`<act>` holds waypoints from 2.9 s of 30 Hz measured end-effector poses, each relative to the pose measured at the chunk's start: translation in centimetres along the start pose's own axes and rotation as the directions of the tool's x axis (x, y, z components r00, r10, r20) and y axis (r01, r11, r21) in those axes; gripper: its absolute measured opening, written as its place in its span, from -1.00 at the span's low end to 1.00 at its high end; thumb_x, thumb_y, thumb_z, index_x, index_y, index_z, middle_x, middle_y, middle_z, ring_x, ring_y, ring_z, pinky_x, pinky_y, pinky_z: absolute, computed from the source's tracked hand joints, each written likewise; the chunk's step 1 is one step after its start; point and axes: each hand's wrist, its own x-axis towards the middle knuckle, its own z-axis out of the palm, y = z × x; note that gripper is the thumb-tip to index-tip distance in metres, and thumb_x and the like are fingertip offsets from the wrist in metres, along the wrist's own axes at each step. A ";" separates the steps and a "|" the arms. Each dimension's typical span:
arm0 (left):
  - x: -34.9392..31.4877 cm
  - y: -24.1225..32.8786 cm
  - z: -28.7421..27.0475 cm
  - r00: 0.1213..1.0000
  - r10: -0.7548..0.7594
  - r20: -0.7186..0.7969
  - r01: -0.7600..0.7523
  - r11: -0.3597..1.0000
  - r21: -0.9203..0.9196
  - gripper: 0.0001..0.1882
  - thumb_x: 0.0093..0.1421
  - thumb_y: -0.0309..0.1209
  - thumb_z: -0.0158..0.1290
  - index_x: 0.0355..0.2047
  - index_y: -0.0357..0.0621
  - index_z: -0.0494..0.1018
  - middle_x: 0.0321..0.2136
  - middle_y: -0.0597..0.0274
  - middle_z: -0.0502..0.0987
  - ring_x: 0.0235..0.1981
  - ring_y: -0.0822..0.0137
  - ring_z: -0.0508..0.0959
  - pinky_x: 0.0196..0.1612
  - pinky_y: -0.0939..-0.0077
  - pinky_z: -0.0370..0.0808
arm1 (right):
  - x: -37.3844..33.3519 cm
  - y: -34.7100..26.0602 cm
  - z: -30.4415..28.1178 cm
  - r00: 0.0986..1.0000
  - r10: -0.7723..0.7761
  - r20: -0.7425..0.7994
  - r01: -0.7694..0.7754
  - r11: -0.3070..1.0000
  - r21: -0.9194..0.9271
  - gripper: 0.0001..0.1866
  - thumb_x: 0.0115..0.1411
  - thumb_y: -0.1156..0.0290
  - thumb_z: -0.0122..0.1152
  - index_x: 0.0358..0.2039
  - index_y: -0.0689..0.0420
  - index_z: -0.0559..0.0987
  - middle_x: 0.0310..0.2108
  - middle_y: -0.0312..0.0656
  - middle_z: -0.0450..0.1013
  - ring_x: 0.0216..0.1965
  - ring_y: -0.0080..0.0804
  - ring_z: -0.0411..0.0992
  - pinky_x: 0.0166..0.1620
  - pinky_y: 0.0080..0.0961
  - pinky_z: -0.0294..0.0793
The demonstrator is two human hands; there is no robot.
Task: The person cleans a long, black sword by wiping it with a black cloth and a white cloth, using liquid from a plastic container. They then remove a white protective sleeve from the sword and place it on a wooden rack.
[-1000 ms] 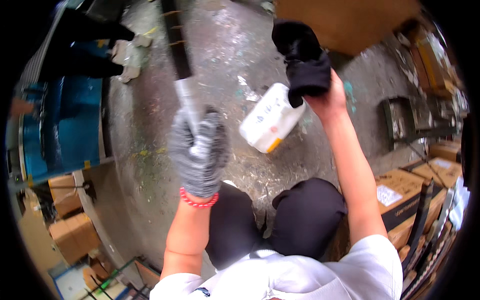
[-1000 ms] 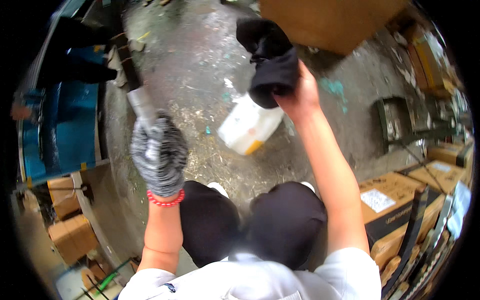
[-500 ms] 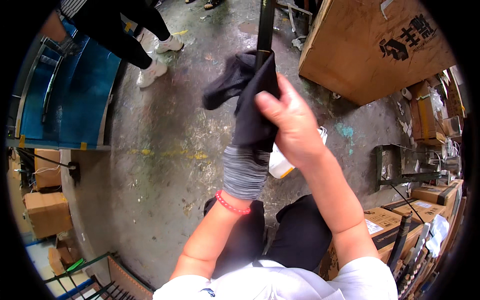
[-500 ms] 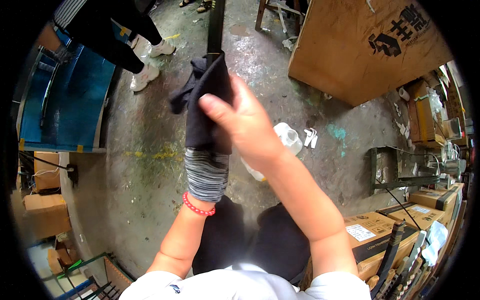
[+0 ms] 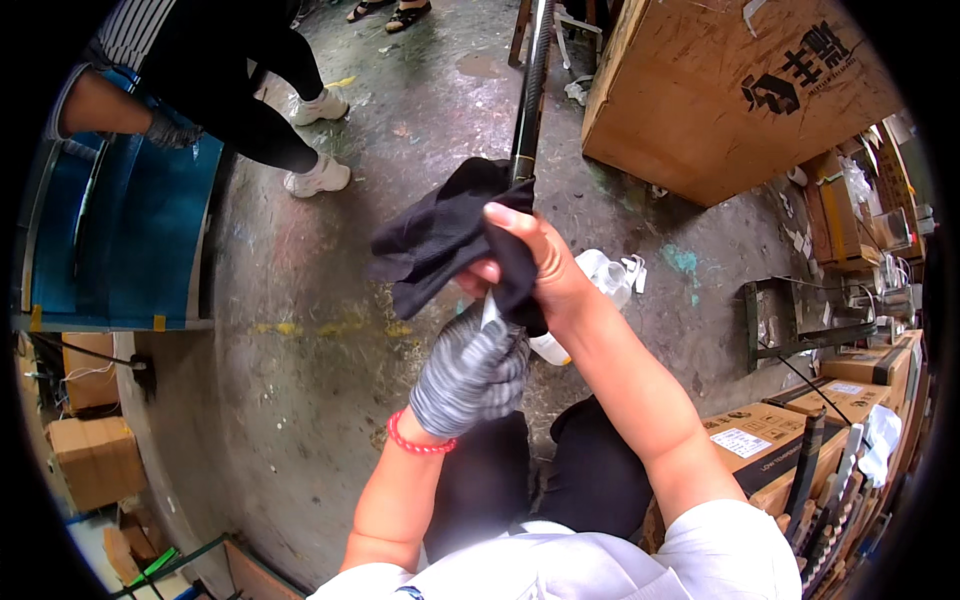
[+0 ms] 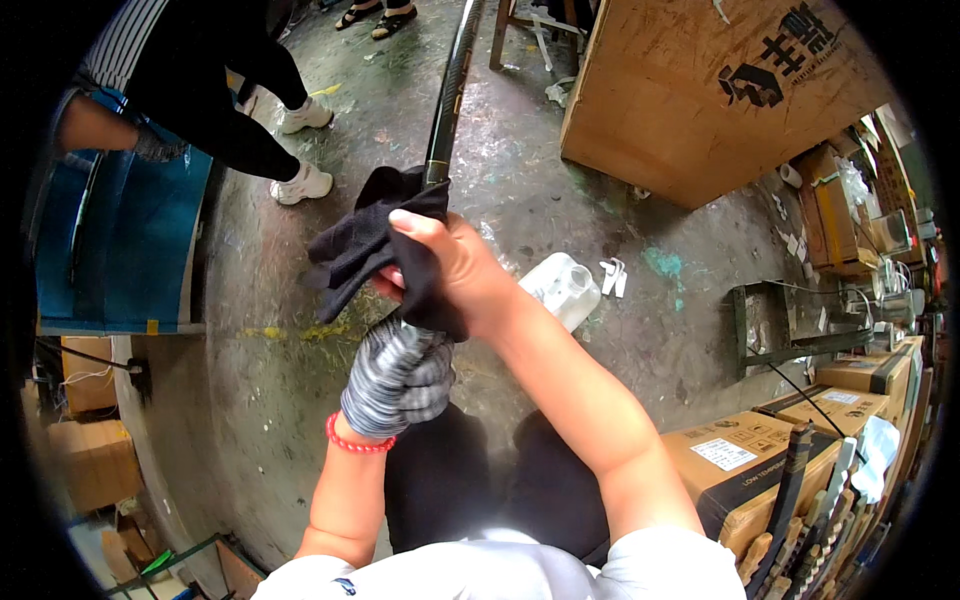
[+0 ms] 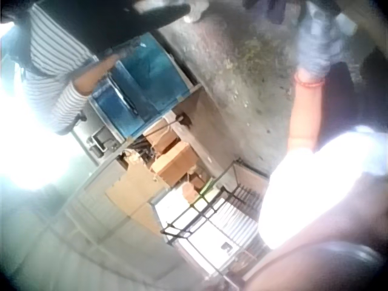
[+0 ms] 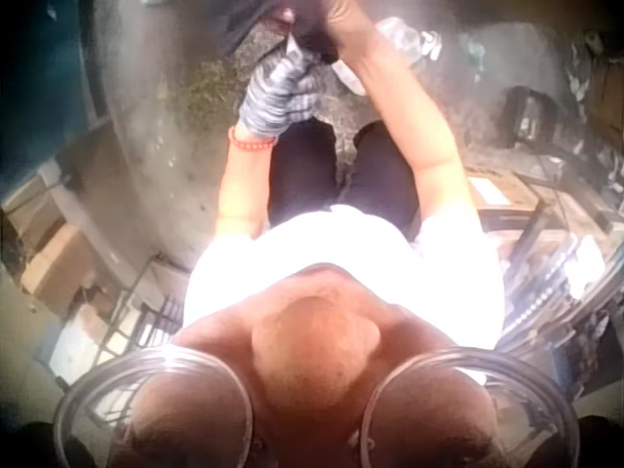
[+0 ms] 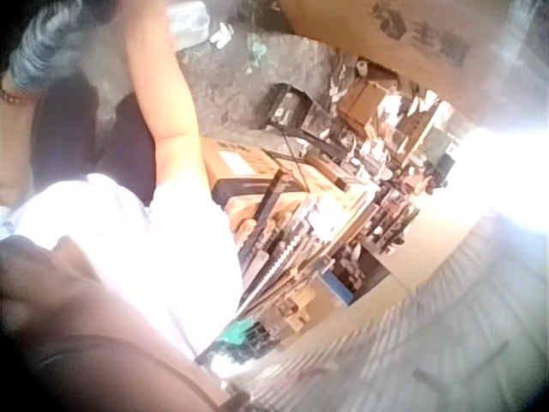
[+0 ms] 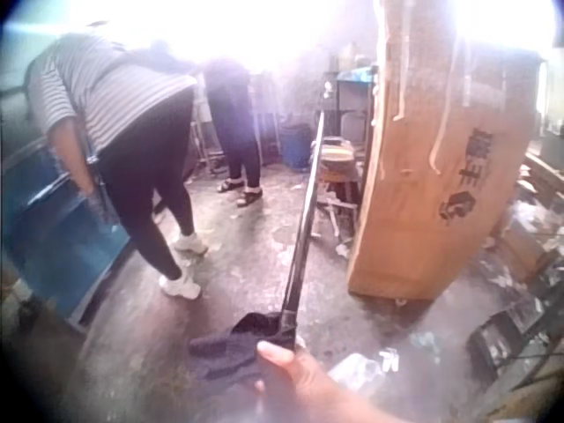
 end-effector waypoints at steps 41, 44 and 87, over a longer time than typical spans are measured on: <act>-4.3 2.2 -1.3 0.993 -0.108 -0.040 0.105 0.992 -0.077 -0.85 0.17 -0.40 -0.07 -0.31 -0.22 0.38 -0.51 0.14 0.42 -0.53 0.29 0.43 -0.51 0.44 0.36 | -1.5 1.1 4.4 0.986 -0.055 -0.159 0.023 0.979 -0.200 -0.73 0.12 0.26 0.19 -0.31 0.20 0.45 -0.48 -0.38 0.35 -0.50 -0.66 0.27 -0.37 -0.65 0.34; -3.8 0.5 0.2 0.941 0.268 -0.209 -0.180 0.915 0.362 -0.85 0.20 -0.40 -0.10 -0.27 -0.21 0.35 -0.58 0.26 0.40 -0.65 0.45 0.33 -0.60 0.58 0.28 | -1.5 1.1 4.9 0.961 -0.154 -0.229 0.070 0.939 -0.336 -0.72 0.15 0.22 0.14 -0.44 0.21 0.45 -0.58 -0.42 0.31 -0.54 -0.67 0.23 -0.44 -0.63 0.31; -5.9 2.8 2.2 0.977 -0.162 -0.138 0.119 0.954 -0.276 -0.79 0.16 -0.36 0.02 -0.23 -0.17 0.32 -0.51 0.30 0.41 -0.59 0.48 0.38 -0.55 0.64 0.35 | -3.7 -0.7 4.9 0.923 -0.342 -0.176 0.230 0.858 -0.459 -0.52 0.16 -0.07 0.03 -0.51 0.17 0.42 -0.62 -0.44 0.29 -0.58 -0.73 0.22 -0.51 -0.74 0.24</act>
